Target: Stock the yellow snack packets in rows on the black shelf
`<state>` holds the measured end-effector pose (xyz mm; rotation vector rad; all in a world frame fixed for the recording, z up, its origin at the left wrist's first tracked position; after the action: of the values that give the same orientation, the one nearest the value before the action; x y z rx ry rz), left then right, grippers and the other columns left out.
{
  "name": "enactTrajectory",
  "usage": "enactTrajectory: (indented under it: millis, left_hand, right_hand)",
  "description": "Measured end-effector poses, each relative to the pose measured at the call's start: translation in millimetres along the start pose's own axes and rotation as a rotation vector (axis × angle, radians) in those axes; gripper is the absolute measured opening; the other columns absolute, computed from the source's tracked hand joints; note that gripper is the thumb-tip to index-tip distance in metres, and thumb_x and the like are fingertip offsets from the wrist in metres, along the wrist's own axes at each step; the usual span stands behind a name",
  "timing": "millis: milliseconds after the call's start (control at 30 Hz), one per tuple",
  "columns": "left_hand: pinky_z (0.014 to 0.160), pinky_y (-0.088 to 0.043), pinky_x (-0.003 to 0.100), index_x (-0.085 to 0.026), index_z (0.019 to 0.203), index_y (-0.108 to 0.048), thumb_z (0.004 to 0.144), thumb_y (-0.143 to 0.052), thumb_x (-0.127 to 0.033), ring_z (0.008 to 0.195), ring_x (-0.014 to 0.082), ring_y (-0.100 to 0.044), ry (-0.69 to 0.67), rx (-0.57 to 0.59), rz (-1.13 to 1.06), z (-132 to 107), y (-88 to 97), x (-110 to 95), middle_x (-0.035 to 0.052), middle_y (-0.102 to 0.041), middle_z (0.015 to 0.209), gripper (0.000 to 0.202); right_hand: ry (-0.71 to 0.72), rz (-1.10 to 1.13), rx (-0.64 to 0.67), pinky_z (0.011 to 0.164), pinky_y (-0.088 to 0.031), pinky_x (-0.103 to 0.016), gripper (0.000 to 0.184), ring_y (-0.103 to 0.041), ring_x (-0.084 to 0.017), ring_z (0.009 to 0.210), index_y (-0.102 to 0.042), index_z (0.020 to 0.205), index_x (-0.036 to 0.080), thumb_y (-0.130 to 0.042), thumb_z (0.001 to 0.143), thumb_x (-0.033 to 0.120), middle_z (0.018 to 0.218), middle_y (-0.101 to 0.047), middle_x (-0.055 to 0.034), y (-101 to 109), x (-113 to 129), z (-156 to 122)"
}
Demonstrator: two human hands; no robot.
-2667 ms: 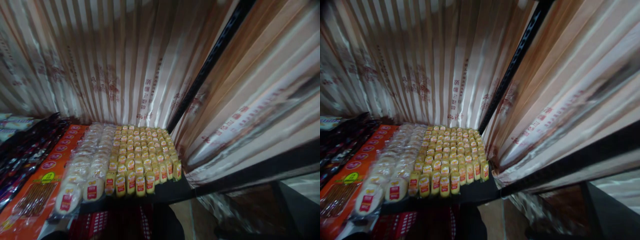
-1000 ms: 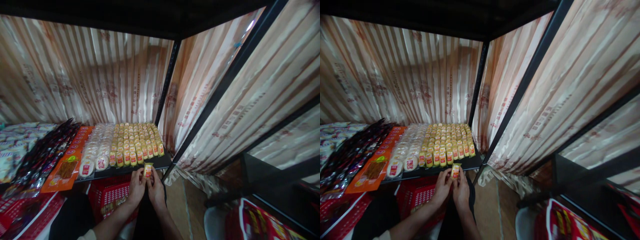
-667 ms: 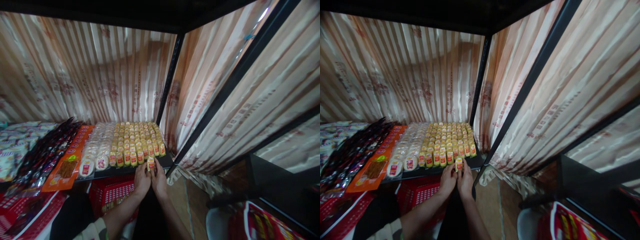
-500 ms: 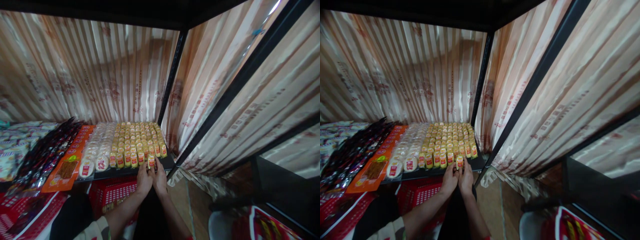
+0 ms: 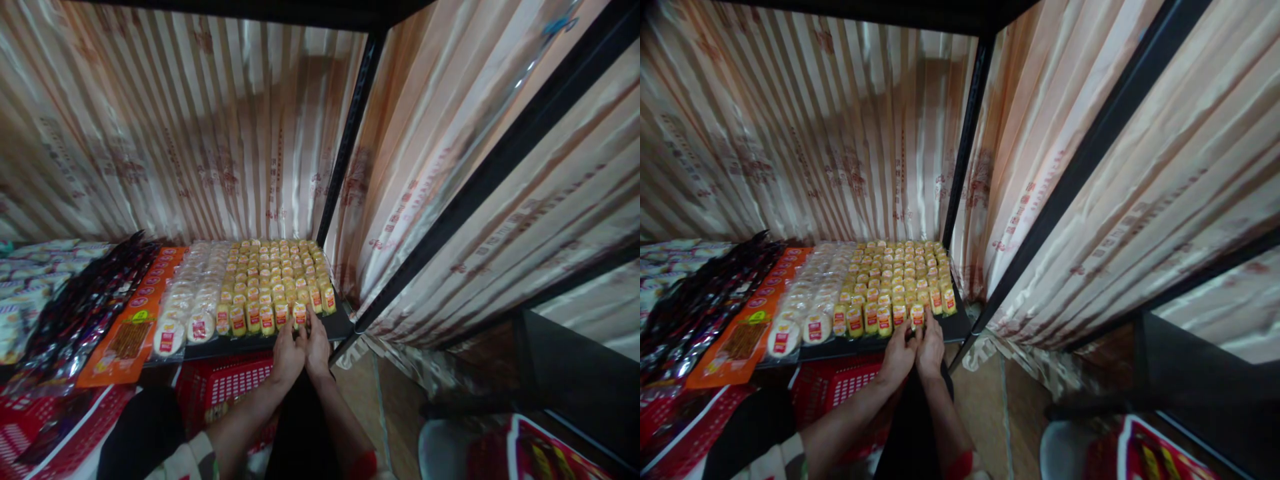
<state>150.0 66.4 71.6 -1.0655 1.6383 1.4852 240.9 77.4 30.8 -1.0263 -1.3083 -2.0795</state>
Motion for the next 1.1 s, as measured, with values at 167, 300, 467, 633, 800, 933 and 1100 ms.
enactTrajectory:
  millis: [167, 300, 467, 633, 800, 933, 1100]
  left_hand:
    - [0.102, -0.038, 0.029, -0.01, 0.118, -0.055, 0.076, -0.047, -0.01, 0.116, 0.019, -0.054, -0.008, 0.009, 0.009, 0, 3.2, 1, 0.0149, -0.058, 0.126, 0.043]
    - [0.105, -0.037, 0.031, -0.015, 0.114, -0.057, 0.075, -0.047, -0.01, 0.118, 0.0183, -0.053, -0.042, 0.003, 0.005, 1, 1.5, 7, 0.0107, -0.059, 0.125, 0.041]
    - [0.105, -0.037, 0.031, -0.017, 0.107, -0.06, 0.07, -0.045, -0.005, 0.114, 0.0166, -0.054, -0.129, 0.002, 0.048, 1, 3.7, 14, 0.0073, -0.062, 0.117, 0.042]
    - [0.101, -0.04, 0.032, -0.014, 0.109, -0.059, 0.071, -0.042, -0.005, 0.109, 0.0181, -0.055, -0.12, 0.008, 0.133, 0, 15.0, 18, 0.0101, -0.061, 0.112, 0.042]
    - [0.101, -0.04, 0.031, -0.013, 0.113, -0.057, 0.075, -0.039, -0.006, 0.11, 0.0176, -0.054, -0.149, 0.037, 0.144, 3, 16.2, 25, 0.0107, -0.06, 0.113, 0.042]
    - [0.099, -0.041, 0.032, -0.014, 0.115, -0.056, 0.075, -0.04, -0.005, 0.107, 0.0179, -0.055, -0.139, 0.015, 0.144, 6, 13.6, 29, 0.011, -0.06, 0.114, 0.044]
    - [0.1, -0.041, 0.031, -0.014, 0.115, -0.055, 0.075, -0.041, -0.005, 0.107, 0.0173, -0.056, -0.125, 0.036, 0.127, 5, 14.5, 28, 0.0107, -0.06, 0.115, 0.044]
  right_hand:
    - [-0.018, 0.021, -0.021, 0.085, -0.048, -0.037, 0.052, -0.056, -0.022, 0.095, -0.049, 0.129, 0.018, -0.041, 0.078, 0.026, 0.108, -0.061, -0.01, -7, -4, 0]
    - [0.005, 0.046, -0.042, 0.084, -0.049, -0.037, 0.05, -0.056, -0.022, 0.095, -0.05, 0.128, 0.018, -0.04, 0.08, 0.027, 0.112, -0.06, -0.0105, -11, -7, 0]
    - [0.052, 0.039, -0.056, 0.088, -0.048, -0.039, 0.045, -0.055, -0.022, 0.1, -0.054, 0.123, 0.019, -0.039, 0.081, 0.025, 0.111, -0.06, -0.0103, -13, -6, 0]
    - [0.071, 0.035, -0.058, 0.09, -0.047, -0.04, 0.04, -0.054, -0.022, 0.102, -0.055, 0.119, 0.018, -0.042, 0.083, 0.027, 0.111, -0.058, -0.0116, -13, -1, -1]
    - [0.059, 0.005, -0.065, 0.089, -0.047, -0.042, 0.037, -0.054, -0.023, 0.098, -0.057, 0.114, 0.016, -0.047, 0.083, 0.032, 0.104, -0.058, -0.0121, -14, 1, -1]
    - [0.067, -0.021, -0.07, 0.087, -0.047, -0.042, 0.036, -0.055, -0.023, 0.092, -0.059, 0.112, 0.017, -0.048, 0.083, 0.034, 0.101, -0.059, -0.0108, -15, 0, 0]
    - [0.064, -0.037, -0.074, 0.087, -0.047, -0.041, 0.037, -0.055, -0.023, 0.093, -0.057, 0.115, 0.016, -0.047, 0.083, 0.033, 0.1, -0.06, -0.0106, -18, 0, 0]
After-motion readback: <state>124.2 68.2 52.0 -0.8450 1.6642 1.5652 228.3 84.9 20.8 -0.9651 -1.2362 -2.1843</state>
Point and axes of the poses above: each hand's wrist, its own z-axis towards the middle knuckle, its own y-axis out of the back of the hand, x = y × z, the point moved 2 cm from there along z, towards the middle knuckle
